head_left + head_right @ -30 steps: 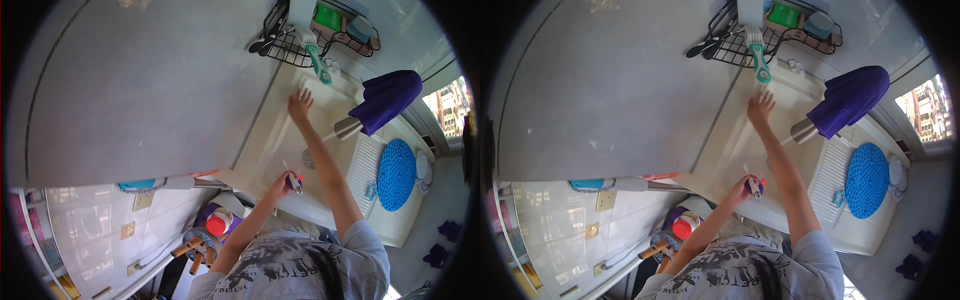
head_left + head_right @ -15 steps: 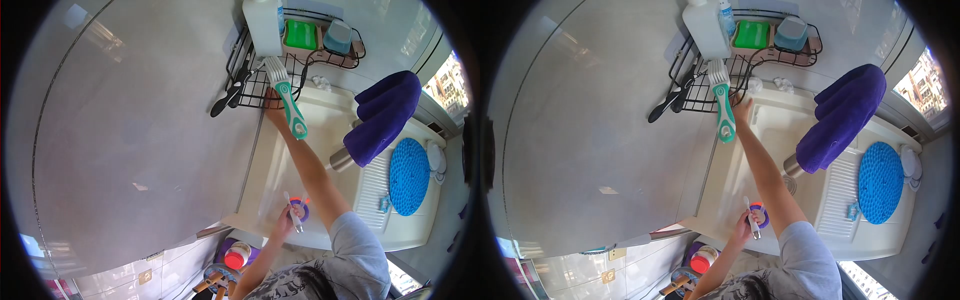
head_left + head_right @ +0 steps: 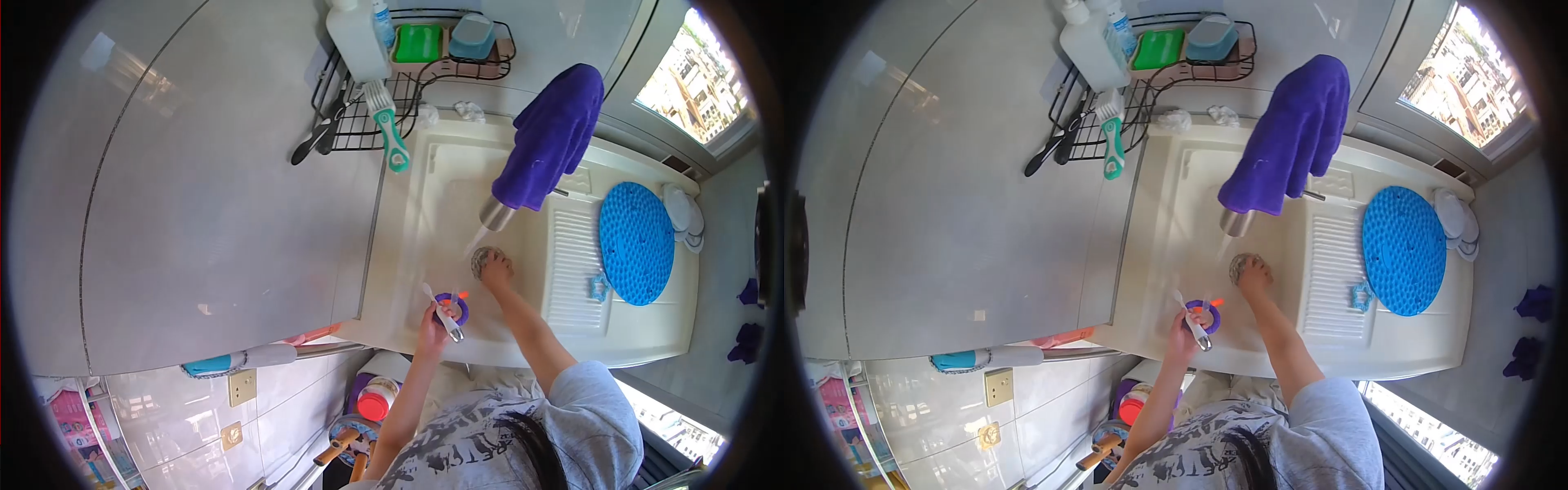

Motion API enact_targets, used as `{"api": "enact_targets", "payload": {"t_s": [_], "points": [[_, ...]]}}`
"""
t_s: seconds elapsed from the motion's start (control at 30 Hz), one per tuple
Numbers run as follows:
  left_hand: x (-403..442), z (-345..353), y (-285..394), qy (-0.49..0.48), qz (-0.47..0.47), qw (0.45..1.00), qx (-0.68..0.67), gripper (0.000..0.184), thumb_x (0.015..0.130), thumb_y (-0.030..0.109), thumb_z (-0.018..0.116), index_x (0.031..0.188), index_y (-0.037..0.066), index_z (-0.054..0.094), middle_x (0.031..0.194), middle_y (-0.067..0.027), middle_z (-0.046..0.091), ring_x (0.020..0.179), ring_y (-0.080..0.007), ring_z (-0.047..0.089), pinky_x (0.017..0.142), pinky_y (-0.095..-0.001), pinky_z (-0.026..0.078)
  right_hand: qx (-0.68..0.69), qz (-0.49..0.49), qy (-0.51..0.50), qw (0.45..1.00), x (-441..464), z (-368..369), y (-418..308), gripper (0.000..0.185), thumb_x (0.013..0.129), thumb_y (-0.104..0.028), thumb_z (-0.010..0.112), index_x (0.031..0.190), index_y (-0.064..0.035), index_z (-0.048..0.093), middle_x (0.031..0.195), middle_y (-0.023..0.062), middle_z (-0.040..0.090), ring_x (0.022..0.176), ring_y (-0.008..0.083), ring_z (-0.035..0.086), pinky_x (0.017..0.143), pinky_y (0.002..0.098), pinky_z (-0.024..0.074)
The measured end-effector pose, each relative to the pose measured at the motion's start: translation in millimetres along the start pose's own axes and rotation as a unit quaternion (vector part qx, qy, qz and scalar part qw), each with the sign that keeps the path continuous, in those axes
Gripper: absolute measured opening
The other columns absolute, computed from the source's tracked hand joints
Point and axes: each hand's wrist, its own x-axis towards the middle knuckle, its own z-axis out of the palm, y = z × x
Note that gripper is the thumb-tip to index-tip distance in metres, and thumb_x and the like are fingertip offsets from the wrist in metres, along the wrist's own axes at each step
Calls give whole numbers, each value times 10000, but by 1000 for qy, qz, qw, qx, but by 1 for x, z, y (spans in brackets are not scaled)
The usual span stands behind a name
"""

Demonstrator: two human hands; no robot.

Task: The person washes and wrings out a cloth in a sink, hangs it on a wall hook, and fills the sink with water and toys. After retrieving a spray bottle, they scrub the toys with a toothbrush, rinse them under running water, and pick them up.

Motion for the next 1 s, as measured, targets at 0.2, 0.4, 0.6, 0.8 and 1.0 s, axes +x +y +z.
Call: {"api": "enact_targets", "payload": {"t_s": [0.2,0.4,0.6,0.8,1.0], "points": [[7,-2,-3,-4,-3,999,-44,176,905,240,492,844,75,504,787,-19,501,800,-145,508,786,-297,392,-75,-122,-12,990,22,19,19,490,809,-341,557,1196,-72,423,1060,150,585,987,292,573,729,433,486],[5,-8,-4,15,14,999,-32,180,904,229,494,876,52,513,818,-37,513,823,-157,504,803,-307,393,550,-80,-220,802,51,-39,41,304,797,-260,556,1024,-60,528,761,41,583,710,130,550,652,317,436],[7,1,-2,-48,-14,997,-59,185,901,222,493,881,40,520,824,-49,520,840,-170,500,800,-313,393,577,-303,76,754,66,-175,86,221,761,-143,483,946,-29,520,726,-4,518,657,87,493,581,247,404],[4,13,-2,-2,-15,999,-48,199,878,223,514,798,49,569,764,-46,558,772,-163,540,767,-303,408,562,-296,-84,768,97,-242,126,236,770,-195,485,955,-54,520,708,-16,471,580,51,411,494,194,311],[4,4,-2,2,20,999,-32,191,902,212,497,851,30,526,794,-62,523,798,-179,519,778,-316,419,498,-264,-244,789,66,-274,95,347,814,-230,498,1125,-83,540,742,-47,512,601,59,458,517,192,351]]}}
